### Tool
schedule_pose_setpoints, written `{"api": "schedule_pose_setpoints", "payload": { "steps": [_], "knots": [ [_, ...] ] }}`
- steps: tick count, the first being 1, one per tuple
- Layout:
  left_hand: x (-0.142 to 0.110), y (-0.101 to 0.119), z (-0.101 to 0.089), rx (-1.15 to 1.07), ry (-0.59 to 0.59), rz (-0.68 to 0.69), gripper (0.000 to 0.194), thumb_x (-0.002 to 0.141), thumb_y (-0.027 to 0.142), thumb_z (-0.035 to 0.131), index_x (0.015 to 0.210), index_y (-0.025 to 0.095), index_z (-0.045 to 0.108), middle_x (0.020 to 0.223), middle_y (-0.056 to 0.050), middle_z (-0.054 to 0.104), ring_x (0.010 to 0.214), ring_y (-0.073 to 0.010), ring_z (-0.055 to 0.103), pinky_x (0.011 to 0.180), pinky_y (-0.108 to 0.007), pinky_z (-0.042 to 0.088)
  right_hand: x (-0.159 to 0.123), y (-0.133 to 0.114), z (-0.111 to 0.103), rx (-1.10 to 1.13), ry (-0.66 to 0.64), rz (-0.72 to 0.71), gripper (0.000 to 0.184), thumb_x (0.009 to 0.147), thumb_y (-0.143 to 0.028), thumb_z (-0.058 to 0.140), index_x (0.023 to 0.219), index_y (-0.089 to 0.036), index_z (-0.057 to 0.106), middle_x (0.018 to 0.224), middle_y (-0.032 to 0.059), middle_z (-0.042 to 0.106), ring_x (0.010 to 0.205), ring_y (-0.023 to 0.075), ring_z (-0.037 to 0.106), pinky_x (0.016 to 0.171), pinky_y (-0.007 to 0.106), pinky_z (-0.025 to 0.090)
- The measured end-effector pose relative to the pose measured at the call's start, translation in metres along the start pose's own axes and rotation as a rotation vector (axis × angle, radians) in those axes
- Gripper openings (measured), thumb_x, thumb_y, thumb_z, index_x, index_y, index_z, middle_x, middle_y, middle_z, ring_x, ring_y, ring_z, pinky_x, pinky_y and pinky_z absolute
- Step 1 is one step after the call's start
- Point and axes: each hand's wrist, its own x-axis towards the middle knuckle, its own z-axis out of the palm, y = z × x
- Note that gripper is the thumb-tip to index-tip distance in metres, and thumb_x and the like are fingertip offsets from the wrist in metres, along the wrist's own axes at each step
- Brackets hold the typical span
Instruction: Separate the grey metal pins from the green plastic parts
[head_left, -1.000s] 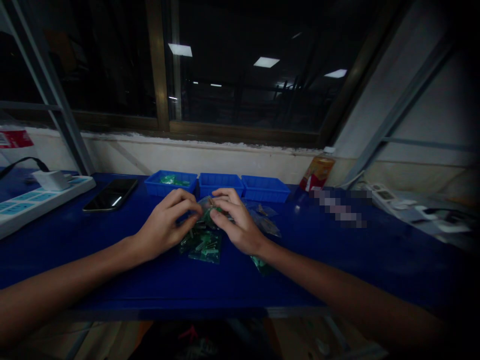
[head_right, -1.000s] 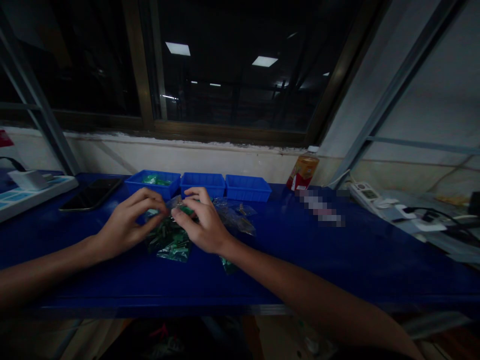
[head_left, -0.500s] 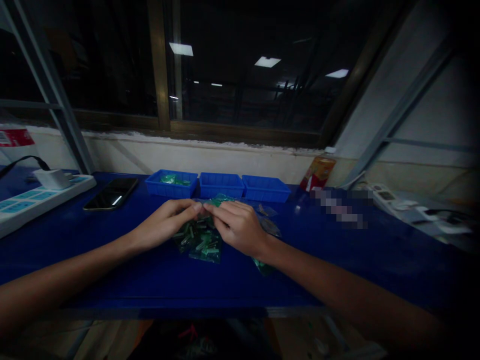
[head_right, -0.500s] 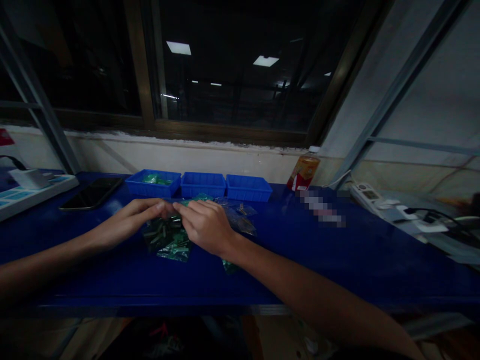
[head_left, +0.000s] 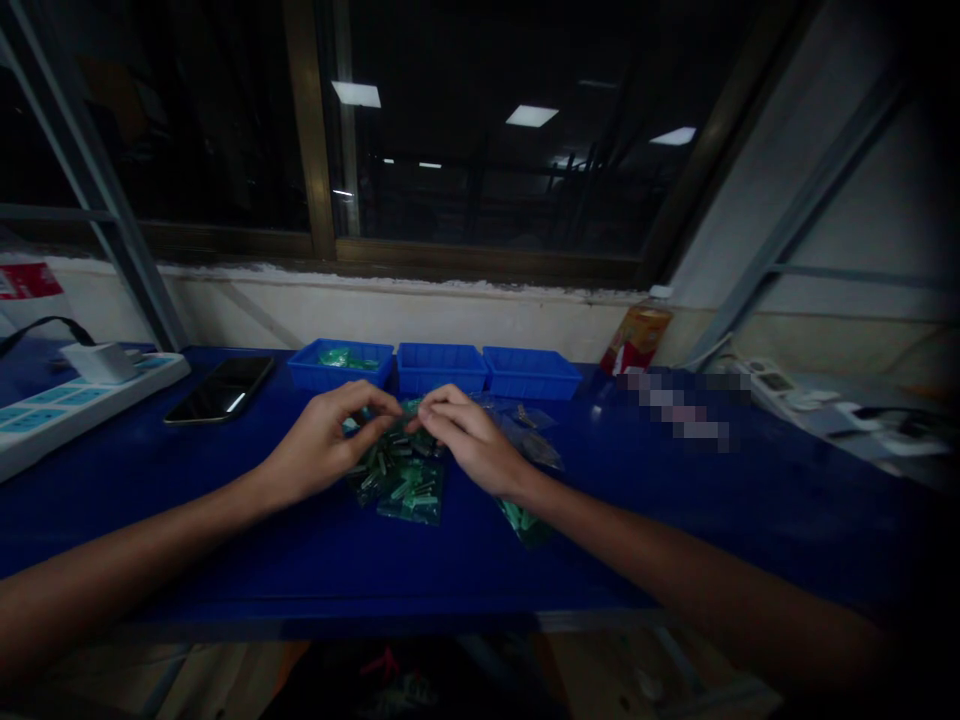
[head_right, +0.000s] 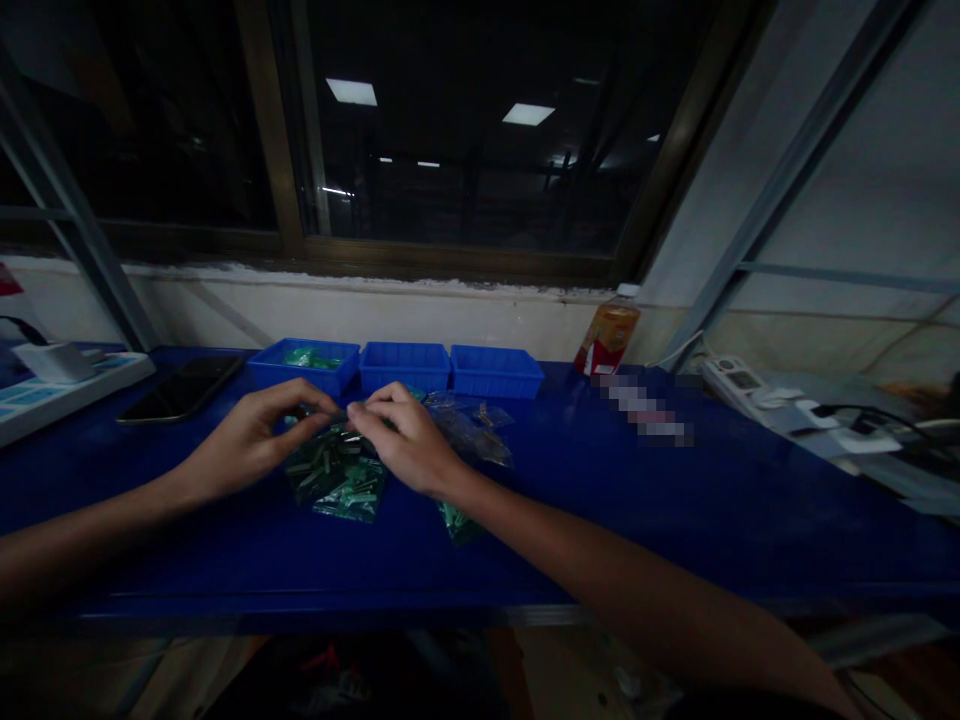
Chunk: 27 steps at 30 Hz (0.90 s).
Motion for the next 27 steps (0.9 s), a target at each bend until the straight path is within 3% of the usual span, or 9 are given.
{"api": "schedule_pose_setpoints", "payload": {
  "steps": [4, 8, 11, 14, 19, 21, 24, 27],
  "knots": [
    [-0.004, 0.003, 0.004, 0.212, -0.080, 0.258, 0.019, 0.083, 0.011, 0.045, 0.088, 0.019, 0.061, 0.089, -0.003, 0.059, 0.086, -0.0157, 0.050, 0.078, -0.030, 0.038, 0.003, 0.008, 0.005, 0.134, -0.079, 0.107, 0.025, 0.081, -0.030, 0.046, 0.067, -0.015, 0.059, 0.072, 0.0019, 0.054, 0.068, 0.0109, 0.050, 0.058, 0.024, 0.039],
    [-0.004, 0.004, 0.006, 0.297, -0.166, 0.279, 0.021, 0.084, 0.016, 0.047, 0.100, 0.019, 0.059, 0.100, -0.005, 0.056, 0.094, -0.0174, 0.047, 0.084, -0.032, 0.038, 0.006, 0.013, 0.002, 0.027, -0.010, 0.085, 0.013, 0.076, -0.021, 0.049, 0.066, -0.016, 0.057, 0.061, -0.0015, 0.055, 0.057, 0.0088, 0.048, 0.054, 0.022, 0.037],
    [-0.005, 0.003, 0.006, 0.339, -0.266, 0.234, 0.027, 0.085, 0.025, 0.048, 0.110, 0.020, 0.053, 0.110, -0.007, 0.050, 0.101, -0.0198, 0.044, 0.089, -0.036, 0.037, 0.013, 0.015, -0.021, -0.205, 0.231, -0.018, 0.015, 0.076, -0.023, 0.050, 0.067, -0.016, 0.059, 0.062, -0.0007, 0.057, 0.056, 0.0091, 0.049, 0.055, 0.023, 0.038],
    [-0.007, 0.000, 0.008, 0.361, -0.387, 0.197, 0.033, 0.086, 0.031, 0.045, 0.117, 0.020, 0.049, 0.115, -0.007, 0.047, 0.106, -0.0212, 0.043, 0.093, -0.038, 0.035, 0.021, 0.022, -0.061, -0.386, 0.549, -0.099, 0.016, 0.076, -0.025, 0.050, 0.070, -0.016, 0.061, 0.062, 0.0001, 0.058, 0.057, 0.0102, 0.051, 0.056, 0.024, 0.039],
    [-0.008, -0.003, 0.008, 0.383, -0.478, 0.171, 0.038, 0.089, 0.035, 0.038, 0.124, 0.020, 0.042, 0.118, -0.008, 0.044, 0.108, -0.0211, 0.042, 0.096, -0.039, 0.034, 0.030, 0.050, -0.128, -0.506, 0.965, -0.062, 0.023, 0.079, -0.031, 0.045, 0.083, -0.015, 0.062, 0.064, 0.0023, 0.058, 0.056, 0.0126, 0.053, 0.054, 0.025, 0.041],
    [-0.008, -0.004, 0.007, 0.396, -0.487, 0.168, 0.039, 0.089, 0.036, 0.038, 0.124, 0.021, 0.041, 0.119, -0.008, 0.044, 0.108, -0.0214, 0.042, 0.096, -0.039, 0.034, 0.030, 0.065, -0.142, -0.619, 0.928, -0.024, 0.024, 0.079, -0.029, 0.044, 0.085, -0.015, 0.063, 0.069, 0.0042, 0.060, 0.060, 0.0144, 0.055, 0.059, 0.028, 0.043],
    [-0.008, -0.004, 0.006, 0.401, -0.495, 0.178, 0.039, 0.089, 0.036, 0.037, 0.125, 0.021, 0.041, 0.120, -0.008, 0.043, 0.108, -0.0213, 0.043, 0.095, -0.038, 0.035, 0.028, 0.085, -0.146, -0.819, 0.592, 0.107, 0.025, 0.076, -0.028, 0.048, 0.085, -0.012, 0.065, 0.076, 0.0085, 0.063, 0.067, 0.0180, 0.057, 0.065, 0.030, 0.043],
    [-0.008, -0.005, 0.006, 0.408, -0.488, 0.190, 0.040, 0.089, 0.036, 0.036, 0.125, 0.020, 0.040, 0.121, -0.008, 0.043, 0.109, -0.0213, 0.043, 0.095, -0.037, 0.035, 0.026, 0.092, -0.137, -0.902, 0.417, 0.164, 0.029, 0.077, -0.030, 0.047, 0.088, -0.011, 0.066, 0.079, 0.0101, 0.064, 0.072, 0.0196, 0.058, 0.068, 0.030, 0.043]
  ]
}}
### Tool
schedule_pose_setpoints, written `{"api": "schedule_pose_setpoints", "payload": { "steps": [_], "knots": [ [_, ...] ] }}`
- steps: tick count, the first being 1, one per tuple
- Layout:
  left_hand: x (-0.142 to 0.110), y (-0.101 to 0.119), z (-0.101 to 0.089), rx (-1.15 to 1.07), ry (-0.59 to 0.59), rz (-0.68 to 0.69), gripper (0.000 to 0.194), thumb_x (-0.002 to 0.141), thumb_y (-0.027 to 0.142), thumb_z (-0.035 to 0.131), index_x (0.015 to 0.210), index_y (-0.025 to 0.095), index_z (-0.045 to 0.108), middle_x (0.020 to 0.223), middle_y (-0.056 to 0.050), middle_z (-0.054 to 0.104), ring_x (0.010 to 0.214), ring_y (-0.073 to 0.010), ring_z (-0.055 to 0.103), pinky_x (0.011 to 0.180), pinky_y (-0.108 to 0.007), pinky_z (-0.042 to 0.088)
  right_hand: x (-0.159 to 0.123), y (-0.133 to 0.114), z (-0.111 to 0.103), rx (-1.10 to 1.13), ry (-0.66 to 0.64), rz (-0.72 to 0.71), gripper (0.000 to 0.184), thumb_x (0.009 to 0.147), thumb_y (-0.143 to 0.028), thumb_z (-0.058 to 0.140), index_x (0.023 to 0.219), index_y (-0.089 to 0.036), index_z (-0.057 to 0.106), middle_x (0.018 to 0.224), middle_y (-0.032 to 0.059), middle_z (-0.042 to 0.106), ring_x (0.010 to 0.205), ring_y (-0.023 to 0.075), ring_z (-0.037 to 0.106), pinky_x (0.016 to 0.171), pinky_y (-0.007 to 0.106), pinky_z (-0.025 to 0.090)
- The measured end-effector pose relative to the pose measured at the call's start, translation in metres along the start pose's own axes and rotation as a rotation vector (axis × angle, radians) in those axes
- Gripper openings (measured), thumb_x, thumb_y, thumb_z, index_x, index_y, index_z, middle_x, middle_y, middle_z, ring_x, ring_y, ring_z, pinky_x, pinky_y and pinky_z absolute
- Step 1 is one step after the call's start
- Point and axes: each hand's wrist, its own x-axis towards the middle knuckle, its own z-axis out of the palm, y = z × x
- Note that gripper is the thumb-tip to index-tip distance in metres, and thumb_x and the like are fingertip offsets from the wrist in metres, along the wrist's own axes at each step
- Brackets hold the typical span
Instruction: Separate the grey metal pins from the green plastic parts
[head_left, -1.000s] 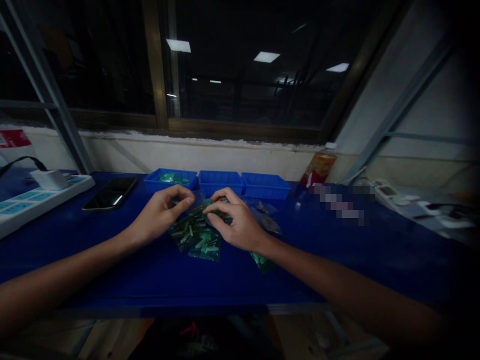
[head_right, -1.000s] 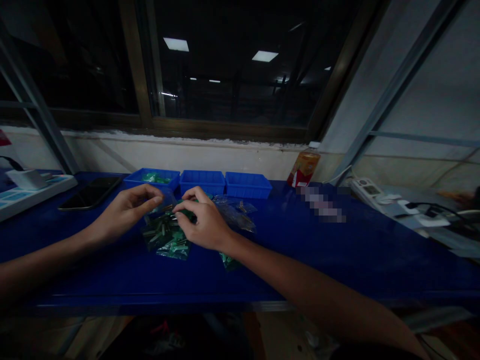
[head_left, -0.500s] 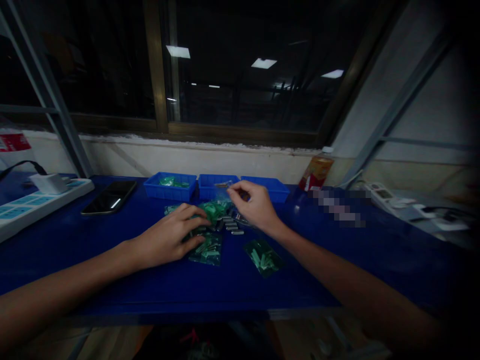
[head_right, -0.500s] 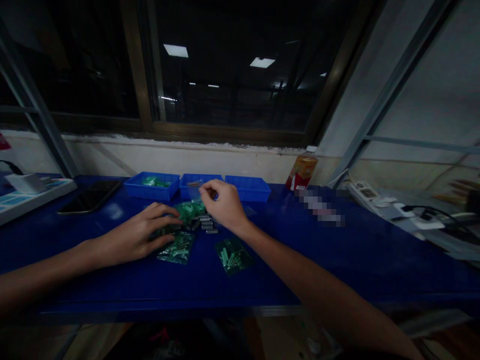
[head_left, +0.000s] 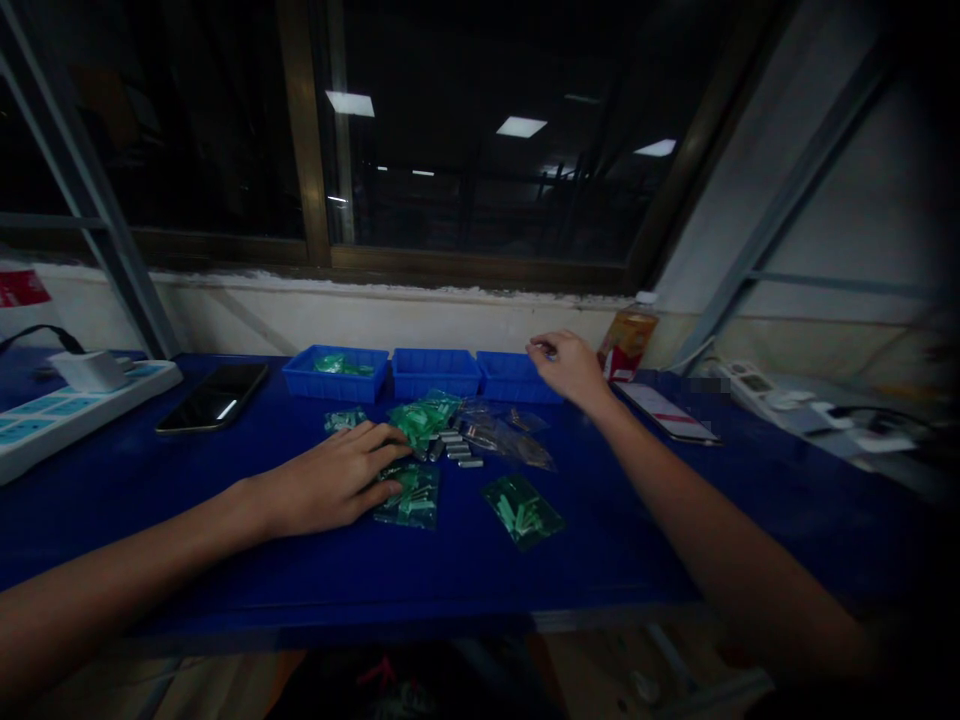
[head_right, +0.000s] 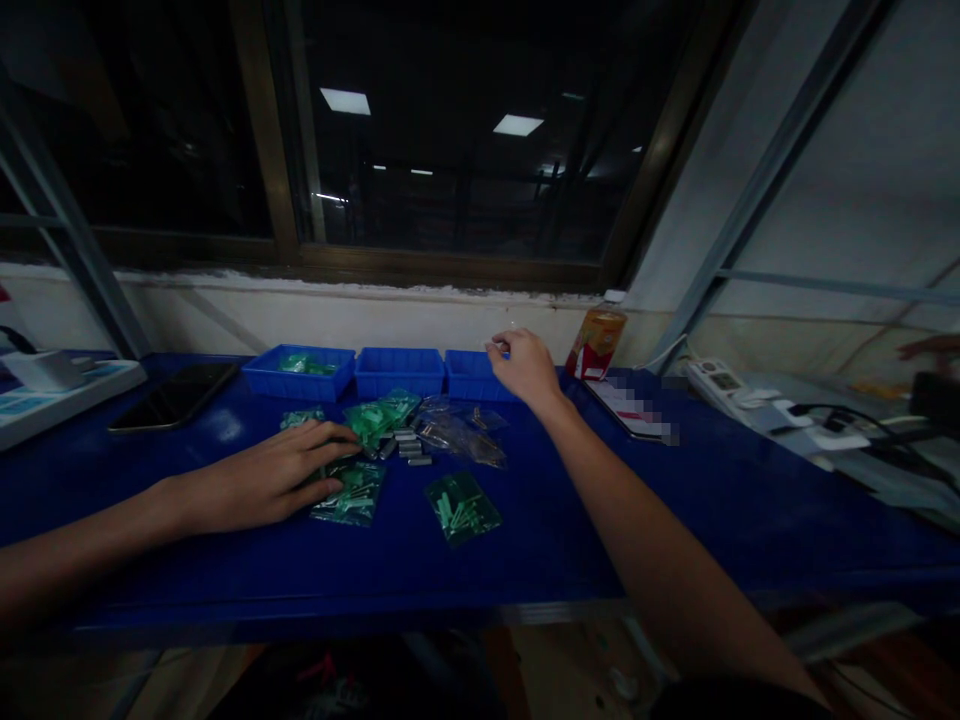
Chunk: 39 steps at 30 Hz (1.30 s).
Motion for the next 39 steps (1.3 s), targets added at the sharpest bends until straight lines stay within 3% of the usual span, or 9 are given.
{"api": "schedule_pose_setpoints", "payload": {
  "steps": [6, 12, 15, 20, 29, 33, 36, 39],
  "knots": [
    [-0.001, 0.001, 0.000, 0.028, -0.022, -0.007, 0.042, 0.089, 0.038, 0.035, 0.127, 0.019, 0.039, 0.122, -0.008, 0.043, 0.109, -0.0213, 0.043, 0.096, -0.037, 0.035, -0.008, -0.022, -0.002, -0.004, -0.117, -0.133, 0.027, 0.080, -0.030, 0.043, 0.089, -0.016, 0.065, 0.081, 0.0061, 0.065, 0.075, 0.0165, 0.058, 0.070, 0.025, 0.041],
    [-0.001, 0.000, -0.001, 0.047, -0.006, 0.021, 0.042, 0.089, 0.037, 0.035, 0.127, 0.020, 0.038, 0.122, -0.008, 0.043, 0.108, -0.0211, 0.044, 0.095, -0.037, 0.036, -0.020, -0.038, 0.010, 0.041, -0.470, -0.283, 0.028, 0.079, -0.034, 0.047, 0.098, -0.021, 0.062, 0.094, 0.0063, 0.063, 0.086, 0.0190, 0.057, 0.074, 0.028, 0.040],
    [-0.001, 0.001, -0.001, 0.054, -0.004, 0.027, 0.042, 0.089, 0.037, 0.035, 0.128, 0.020, 0.037, 0.122, -0.008, 0.044, 0.107, -0.0210, 0.045, 0.094, -0.036, 0.037, -0.025, -0.040, 0.020, 0.085, -0.527, -0.266, 0.033, 0.077, -0.035, 0.049, 0.105, -0.022, 0.060, 0.103, 0.0083, 0.061, 0.094, 0.0225, 0.055, 0.079, 0.032, 0.039],
    [-0.001, 0.002, -0.002, 0.053, -0.004, 0.022, 0.041, 0.089, 0.036, 0.035, 0.127, 0.020, 0.039, 0.122, -0.008, 0.044, 0.106, -0.0209, 0.046, 0.094, -0.036, 0.037, -0.030, -0.039, 0.034, 0.125, -0.577, -0.208, 0.031, 0.075, -0.037, 0.049, 0.098, -0.020, 0.063, 0.085, 0.0071, 0.066, 0.074, 0.0193, 0.061, 0.065, 0.029, 0.043],
    [-0.002, 0.001, -0.003, 0.023, 0.000, 0.026, 0.041, 0.089, 0.036, 0.036, 0.127, 0.020, 0.039, 0.122, -0.008, 0.044, 0.106, -0.0213, 0.046, 0.094, -0.037, 0.037, -0.034, -0.056, 0.031, 0.210, -0.454, -0.208, 0.029, 0.068, -0.013, 0.045, 0.091, -0.019, 0.061, 0.073, 0.0031, 0.062, 0.065, 0.0142, 0.056, 0.059, 0.024, 0.038],
    [-0.001, 0.003, -0.004, 0.014, 0.000, 0.016, 0.040, 0.088, 0.034, 0.038, 0.126, 0.020, 0.040, 0.121, -0.008, 0.045, 0.107, -0.0220, 0.045, 0.094, -0.038, 0.036, -0.033, -0.066, 0.019, 0.261, -0.354, -0.220, 0.039, 0.069, -0.008, 0.042, 0.107, -0.014, 0.052, 0.073, 0.0027, 0.059, 0.066, 0.0134, 0.054, 0.061, 0.024, 0.038],
    [0.001, 0.005, -0.005, -0.012, 0.077, -0.018, 0.039, 0.087, 0.035, 0.041, 0.124, 0.020, 0.041, 0.117, -0.008, 0.048, 0.108, -0.0229, 0.044, 0.094, -0.041, 0.036, -0.034, -0.077, 0.006, 0.379, -0.202, -0.231, 0.044, 0.073, -0.012, 0.044, 0.118, -0.011, 0.043, 0.075, 0.0031, 0.059, 0.066, 0.0134, 0.053, 0.062, 0.024, 0.040],
    [0.003, 0.006, -0.007, -0.085, 0.223, -0.072, 0.036, 0.087, 0.035, 0.041, 0.119, 0.020, 0.044, 0.111, -0.008, 0.052, 0.105, -0.0223, 0.045, 0.092, -0.041, 0.037, -0.038, -0.093, -0.008, 0.501, -0.117, -0.246, 0.038, 0.076, -0.015, 0.046, 0.113, -0.011, 0.048, 0.075, 0.0030, 0.058, 0.065, 0.0123, 0.053, 0.062, 0.024, 0.041]
  ]
}}
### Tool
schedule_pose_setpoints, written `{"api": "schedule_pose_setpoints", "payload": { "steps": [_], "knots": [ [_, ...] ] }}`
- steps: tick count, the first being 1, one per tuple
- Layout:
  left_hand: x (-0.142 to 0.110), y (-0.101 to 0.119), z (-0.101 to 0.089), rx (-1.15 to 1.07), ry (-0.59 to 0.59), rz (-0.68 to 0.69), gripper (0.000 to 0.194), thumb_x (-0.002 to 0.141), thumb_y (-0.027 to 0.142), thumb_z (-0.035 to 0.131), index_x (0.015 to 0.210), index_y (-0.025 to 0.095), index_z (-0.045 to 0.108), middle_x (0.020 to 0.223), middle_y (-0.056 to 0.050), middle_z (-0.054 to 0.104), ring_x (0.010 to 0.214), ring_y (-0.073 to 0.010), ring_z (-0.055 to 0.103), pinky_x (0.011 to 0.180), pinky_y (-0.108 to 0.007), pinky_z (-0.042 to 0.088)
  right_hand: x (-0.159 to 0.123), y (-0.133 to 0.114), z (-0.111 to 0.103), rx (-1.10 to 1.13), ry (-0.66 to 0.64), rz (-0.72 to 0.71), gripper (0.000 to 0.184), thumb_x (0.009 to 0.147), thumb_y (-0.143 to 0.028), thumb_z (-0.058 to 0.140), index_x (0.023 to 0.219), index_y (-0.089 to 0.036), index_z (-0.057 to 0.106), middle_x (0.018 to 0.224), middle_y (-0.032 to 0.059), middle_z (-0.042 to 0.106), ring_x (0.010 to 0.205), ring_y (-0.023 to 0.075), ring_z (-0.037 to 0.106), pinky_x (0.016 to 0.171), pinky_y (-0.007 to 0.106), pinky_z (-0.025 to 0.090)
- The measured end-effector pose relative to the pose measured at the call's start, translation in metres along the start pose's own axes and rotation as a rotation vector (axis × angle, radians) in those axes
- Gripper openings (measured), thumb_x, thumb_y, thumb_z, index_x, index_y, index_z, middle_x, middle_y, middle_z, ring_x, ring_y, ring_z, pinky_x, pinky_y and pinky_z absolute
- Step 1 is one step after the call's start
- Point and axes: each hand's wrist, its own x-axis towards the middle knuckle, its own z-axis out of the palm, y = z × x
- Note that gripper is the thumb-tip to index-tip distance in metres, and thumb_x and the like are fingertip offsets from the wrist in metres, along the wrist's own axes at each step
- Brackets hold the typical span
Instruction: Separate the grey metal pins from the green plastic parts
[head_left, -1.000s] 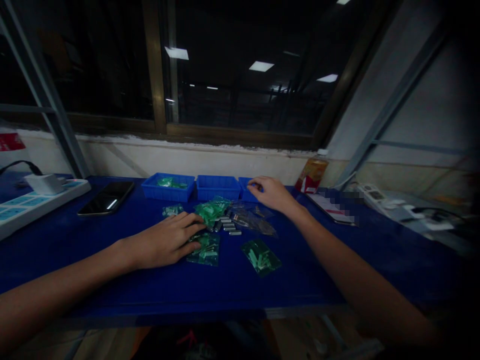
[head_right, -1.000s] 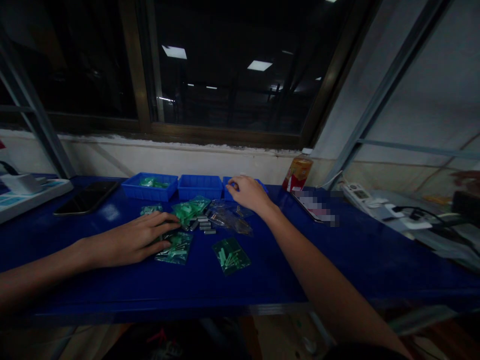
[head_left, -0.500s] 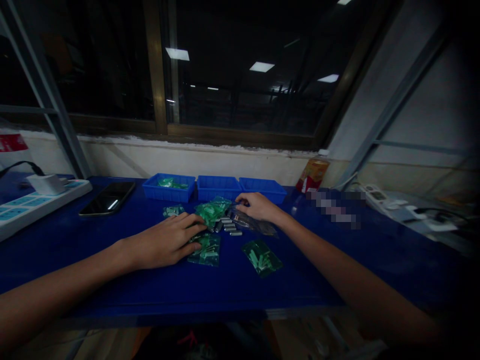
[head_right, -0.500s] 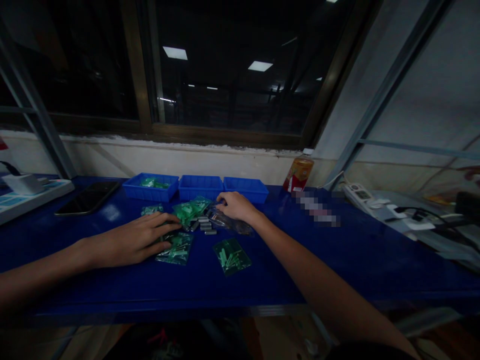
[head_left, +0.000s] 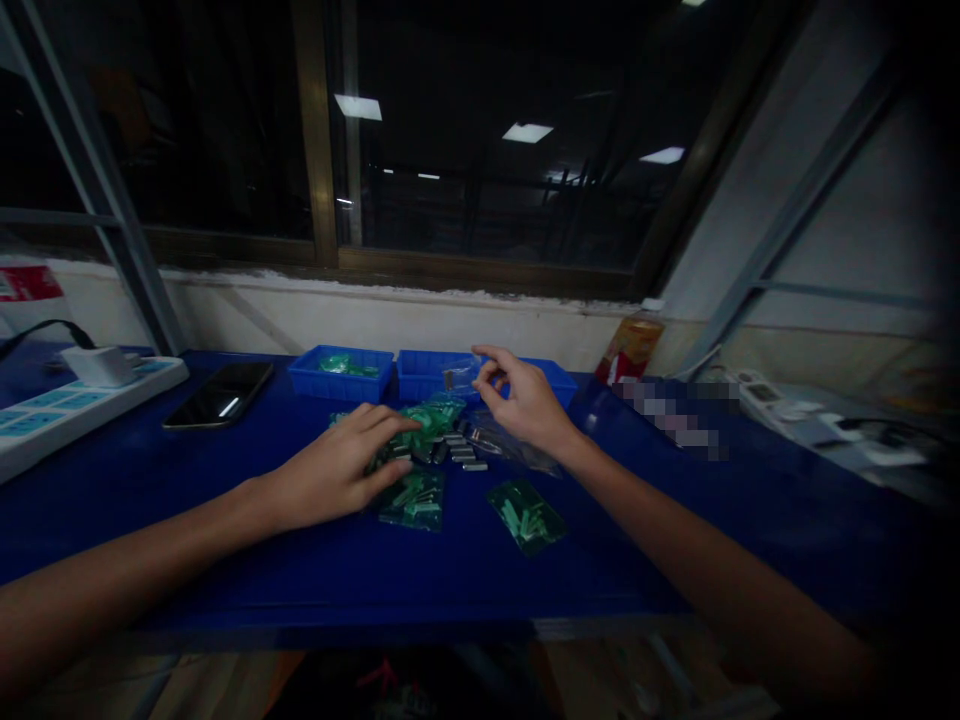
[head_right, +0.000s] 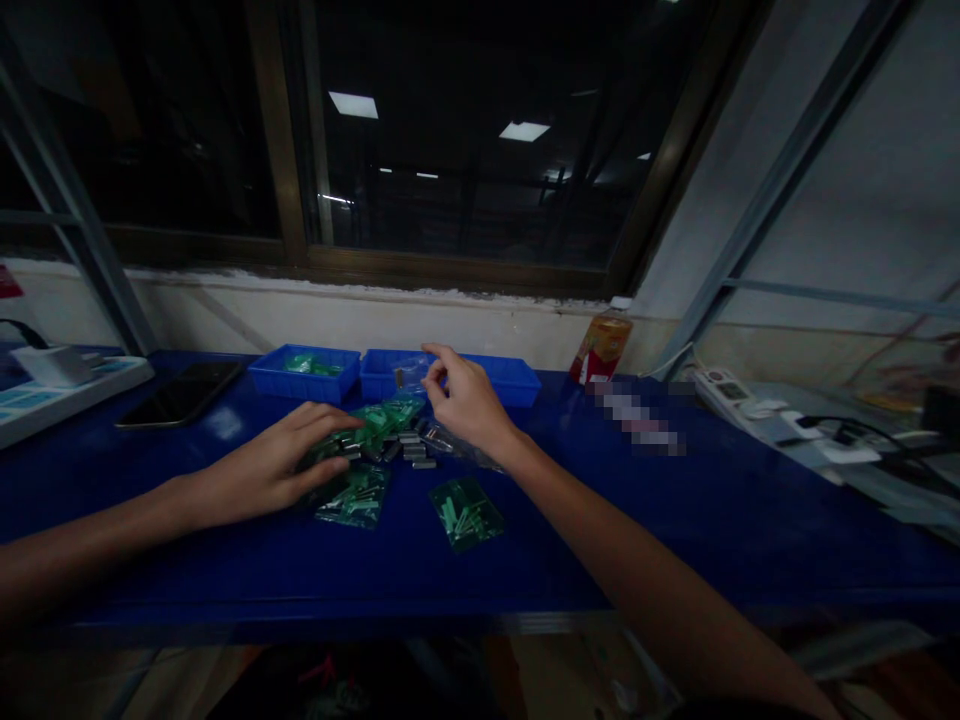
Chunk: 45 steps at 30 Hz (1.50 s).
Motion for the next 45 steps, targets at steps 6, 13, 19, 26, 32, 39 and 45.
{"api": "schedule_pose_setpoints", "payload": {
  "steps": [6, 13, 19, 26, 32, 39, 45],
  "knots": [
    [0.001, -0.001, 0.001, -0.258, 0.174, -0.168, 0.038, 0.084, 0.035, 0.046, 0.118, 0.018, 0.041, 0.101, -0.007, 0.056, 0.089, -0.0186, 0.055, 0.070, -0.030, 0.047, -0.009, -0.039, 0.003, 0.224, -0.047, -0.009, 0.026, 0.077, -0.018, 0.048, 0.102, -0.016, 0.055, 0.075, 0.0009, 0.057, 0.067, 0.0113, 0.053, 0.064, 0.025, 0.042],
    [0.003, 0.003, -0.002, -0.346, 0.199, -0.246, 0.027, 0.083, 0.034, 0.047, 0.102, 0.016, 0.052, 0.079, -0.002, 0.059, 0.064, -0.0113, 0.054, 0.053, -0.021, 0.042, -0.018, -0.054, 0.010, 0.261, -0.152, -0.050, 0.027, 0.076, -0.015, 0.048, 0.102, -0.017, 0.056, 0.075, 0.0005, 0.055, 0.067, 0.0106, 0.052, 0.062, 0.024, 0.041],
    [0.004, 0.001, 0.000, -0.461, 0.122, -0.261, 0.024, 0.082, 0.036, 0.047, 0.085, 0.014, 0.056, 0.070, 0.000, 0.057, 0.059, -0.0096, 0.049, 0.052, -0.020, 0.037, -0.020, -0.059, 0.010, 0.259, -0.156, -0.089, 0.022, 0.077, -0.016, 0.048, 0.096, -0.019, 0.058, 0.072, -0.0004, 0.053, 0.067, 0.0105, 0.051, 0.063, 0.025, 0.041],
    [0.009, -0.004, 0.003, -0.855, 0.202, -0.368, 0.015, 0.076, 0.028, 0.054, 0.079, 0.015, 0.049, 0.063, 0.004, 0.049, 0.056, -0.0077, 0.046, 0.053, -0.020, 0.038, -0.021, -0.062, 0.014, 0.358, -0.254, 0.075, 0.022, 0.077, -0.027, 0.051, 0.096, -0.016, 0.055, 0.067, -0.0010, 0.054, 0.058, 0.0092, 0.050, 0.054, 0.023, 0.039],
    [0.008, -0.001, 0.005, -0.928, 0.157, -0.425, 0.015, 0.075, 0.028, 0.054, 0.081, 0.015, 0.050, 0.063, 0.002, 0.053, 0.058, -0.0097, 0.051, 0.057, -0.024, 0.041, -0.023, -0.054, 0.027, 0.470, -0.298, 0.183, 0.012, 0.076, -0.028, 0.050, 0.076, -0.017, 0.051, 0.064, -0.0022, 0.050, 0.056, 0.0083, 0.046, 0.053, 0.023, 0.037],
    [0.008, -0.002, 0.004, -0.909, 0.152, -0.392, 0.018, 0.080, 0.032, 0.051, 0.077, 0.015, 0.053, 0.063, 0.002, 0.053, 0.058, -0.0085, 0.049, 0.058, -0.022, 0.040, -0.023, -0.053, 0.025, 0.566, -0.398, 0.204, 0.014, 0.077, -0.028, 0.051, 0.070, -0.017, 0.050, 0.062, -0.0026, 0.050, 0.056, 0.0080, 0.045, 0.053, 0.023, 0.036],
    [0.006, -0.002, 0.003, -0.839, 0.154, -0.302, 0.016, 0.082, 0.030, 0.049, 0.080, 0.014, 0.052, 0.067, 0.002, 0.052, 0.060, -0.0085, 0.048, 0.058, -0.021, 0.039, -0.025, -0.057, 0.025, 0.568, -0.490, 0.172, 0.014, 0.079, -0.029, 0.048, 0.073, -0.017, 0.052, 0.065, -0.0017, 0.051, 0.059, 0.0088, 0.046, 0.054, 0.023, 0.037]
  ]
}}
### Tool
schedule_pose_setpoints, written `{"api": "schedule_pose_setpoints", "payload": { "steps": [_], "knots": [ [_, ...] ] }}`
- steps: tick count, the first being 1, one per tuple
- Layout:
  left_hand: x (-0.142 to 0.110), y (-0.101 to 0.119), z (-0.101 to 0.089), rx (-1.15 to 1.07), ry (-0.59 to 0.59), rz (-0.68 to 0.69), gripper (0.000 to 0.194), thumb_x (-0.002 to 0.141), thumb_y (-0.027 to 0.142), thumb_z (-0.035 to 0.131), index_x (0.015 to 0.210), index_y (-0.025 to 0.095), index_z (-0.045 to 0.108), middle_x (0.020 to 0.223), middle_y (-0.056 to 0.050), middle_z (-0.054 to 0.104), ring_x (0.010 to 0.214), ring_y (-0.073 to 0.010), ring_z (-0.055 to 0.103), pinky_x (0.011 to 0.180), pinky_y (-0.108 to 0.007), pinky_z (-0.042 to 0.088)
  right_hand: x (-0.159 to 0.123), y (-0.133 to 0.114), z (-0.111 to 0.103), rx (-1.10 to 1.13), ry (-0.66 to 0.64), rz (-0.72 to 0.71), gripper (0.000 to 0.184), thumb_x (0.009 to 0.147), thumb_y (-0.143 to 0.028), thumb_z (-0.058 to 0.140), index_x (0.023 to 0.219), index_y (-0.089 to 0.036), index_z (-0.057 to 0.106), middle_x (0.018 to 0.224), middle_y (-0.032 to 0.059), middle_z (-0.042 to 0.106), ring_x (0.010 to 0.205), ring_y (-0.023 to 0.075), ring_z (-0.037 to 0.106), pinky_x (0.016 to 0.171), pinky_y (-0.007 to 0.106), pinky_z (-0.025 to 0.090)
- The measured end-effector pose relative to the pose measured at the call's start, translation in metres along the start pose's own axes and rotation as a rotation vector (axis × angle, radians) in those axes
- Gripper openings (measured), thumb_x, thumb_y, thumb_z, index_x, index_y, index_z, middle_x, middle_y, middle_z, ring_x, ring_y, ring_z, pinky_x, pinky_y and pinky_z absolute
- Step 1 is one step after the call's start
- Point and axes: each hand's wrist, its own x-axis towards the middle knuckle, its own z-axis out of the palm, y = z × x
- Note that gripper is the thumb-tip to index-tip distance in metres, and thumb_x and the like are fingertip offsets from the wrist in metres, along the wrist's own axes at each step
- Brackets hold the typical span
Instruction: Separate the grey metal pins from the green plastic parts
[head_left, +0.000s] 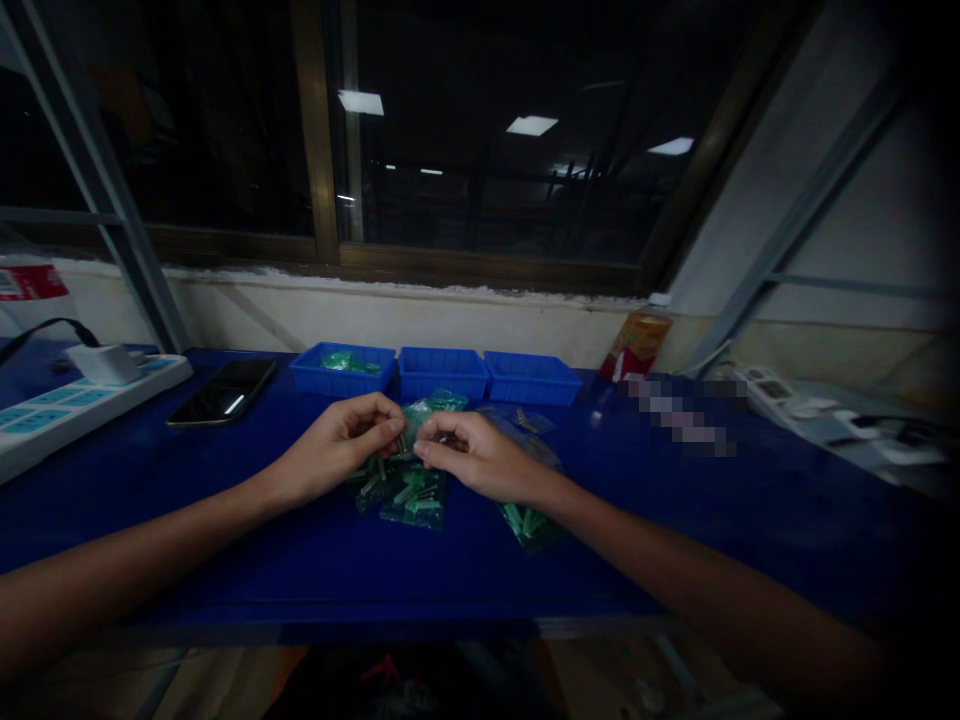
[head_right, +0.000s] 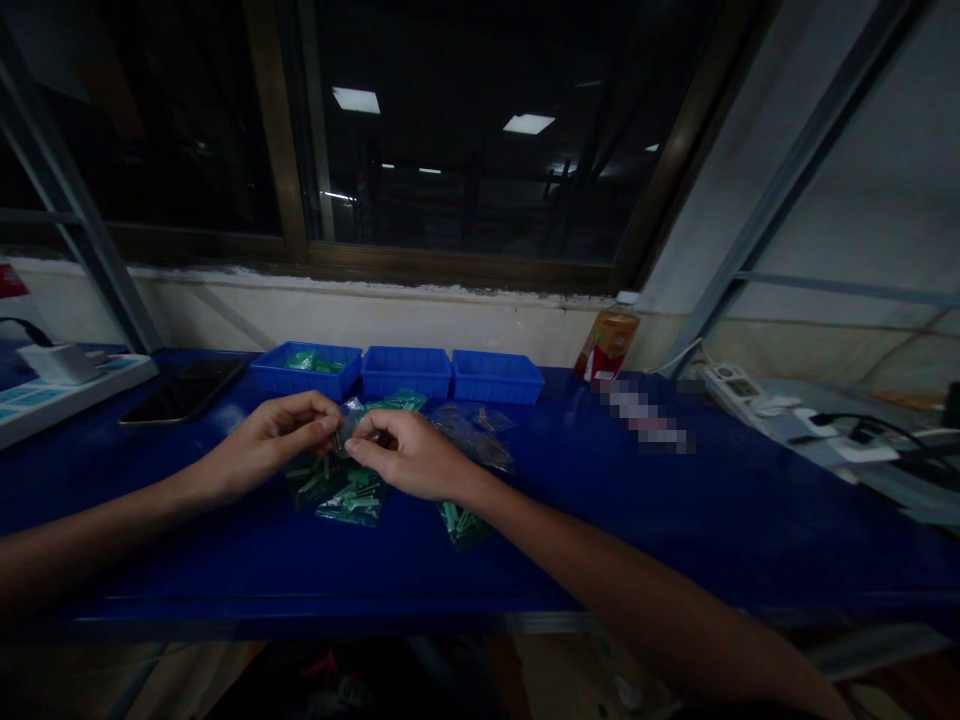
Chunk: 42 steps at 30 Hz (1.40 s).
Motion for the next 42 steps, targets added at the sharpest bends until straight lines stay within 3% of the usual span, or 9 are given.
{"api": "schedule_pose_setpoints", "payload": {
  "steps": [7, 15, 21, 24, 27, 31, 35, 38, 42],
  "knots": [
    [-0.004, 0.004, 0.000, 0.271, -0.022, 0.070, 0.021, 0.084, 0.033, 0.045, 0.085, 0.014, 0.054, 0.069, 0.001, 0.054, 0.062, -0.0100, 0.047, 0.057, -0.021, 0.036, -0.001, -0.002, 0.003, -0.092, 0.196, -0.102, 0.012, 0.079, -0.027, 0.050, 0.076, -0.016, 0.053, 0.067, -0.0015, 0.052, 0.060, 0.0083, 0.046, 0.055, 0.022, 0.037],
    [-0.007, 0.005, 0.001, 0.381, -0.027, 0.068, 0.021, 0.084, 0.033, 0.044, 0.079, 0.014, 0.053, 0.058, 0.004, 0.045, 0.050, -0.0075, 0.039, 0.047, -0.019, 0.029, -0.002, -0.004, 0.004, -0.181, 0.191, -0.130, 0.011, 0.077, -0.022, 0.050, 0.074, -0.015, 0.058, 0.065, -0.0014, 0.053, 0.057, 0.0079, 0.046, 0.052, 0.021, 0.037],
    [-0.002, -0.001, 0.001, 0.162, 0.041, -0.060, 0.026, 0.082, 0.041, 0.047, 0.081, 0.015, 0.051, 0.055, 0.006, 0.041, 0.048, -0.0074, 0.037, 0.045, -0.019, 0.027, -0.003, -0.002, 0.003, -0.302, 0.337, -0.207, 0.008, 0.077, -0.019, 0.049, 0.072, -0.016, 0.055, 0.062, -0.0020, 0.052, 0.055, 0.0077, 0.046, 0.051, 0.021, 0.037],
    [0.001, -0.001, 0.000, 0.009, 0.063, -0.238, 0.036, 0.082, 0.048, 0.041, 0.077, 0.014, 0.052, 0.056, 0.003, 0.046, 0.047, -0.0079, 0.038, 0.044, -0.019, 0.026, -0.004, 0.000, 0.000, -0.460, 0.432, -0.347, 0.009, 0.079, -0.016, 0.047, 0.078, -0.016, 0.056, 0.069, 0.0003, 0.055, 0.060, 0.0092, 0.049, 0.057, 0.023, 0.040],
    [0.000, 0.002, 0.001, -0.189, -0.010, -0.348, 0.045, 0.084, 0.052, 0.035, 0.078, 0.013, 0.055, 0.057, 0.000, 0.051, 0.046, -0.0084, 0.040, 0.044, -0.020, 0.027, -0.006, 0.001, -0.003, -0.602, 0.436, -0.506, 0.013, 0.080, -0.014, 0.046, 0.085, -0.016, 0.057, 0.075, 0.0026, 0.057, 0.067, 0.0112, 0.051, 0.062, 0.025, 0.041],
    [-0.003, 0.008, 0.003, -0.338, -0.031, -0.310, 0.031, 0.081, 0.043, 0.050, 0.075, 0.013, 0.056, 0.064, -0.001, 0.056, 0.049, -0.0071, 0.044, 0.049, -0.020, 0.032, -0.009, 0.001, -0.002, -0.775, 0.411, -0.668, 0.015, 0.079, -0.012, 0.047, 0.086, -0.018, 0.059, 0.077, 0.0036, 0.055, 0.071, 0.0131, 0.050, 0.065, 0.028, 0.041],
    [-0.001, 0.008, 0.003, -0.372, 0.038, -0.229, 0.015, 0.075, 0.027, 0.061, 0.074, 0.012, 0.059, 0.065, 0.001, 0.057, 0.056, -0.0071, 0.047, 0.055, -0.019, 0.036, -0.008, 0.002, 0.002, -0.852, 0.341, -0.680, 0.018, 0.079, -0.011, 0.047, 0.088, -0.018, 0.060, 0.087, 0.0062, 0.055, 0.082, 0.0166, 0.049, 0.071, 0.033, 0.041],
    [0.001, 0.004, 0.003, -0.435, 0.063, -0.211, 0.013, 0.073, 0.024, 0.064, 0.078, 0.013, 0.060, 0.064, 0.001, 0.057, 0.059, -0.0075, 0.049, 0.057, -0.019, 0.037, -0.007, 0.004, 0.003, -0.841, 0.334, -0.655, 0.021, 0.077, -0.010, 0.047, 0.091, -0.019, 0.061, 0.091, 0.0068, 0.054, 0.089, 0.0186, 0.048, 0.073, 0.035, 0.041],
    [0.001, 0.000, 0.004, -0.502, 0.081, -0.221, 0.027, 0.070, 0.021, 0.067, 0.095, 0.017, 0.059, 0.066, 0.002, 0.059, 0.060, -0.0072, 0.051, 0.058, -0.018, 0.037, -0.006, 0.006, 0.002, -0.839, 0.352, -0.666, 0.024, 0.077, -0.009, 0.048, 0.092, -0.022, 0.062, 0.098, 0.0072, 0.050, 0.097, 0.0204, 0.045, 0.078, 0.037, 0.041]
  ]
}}
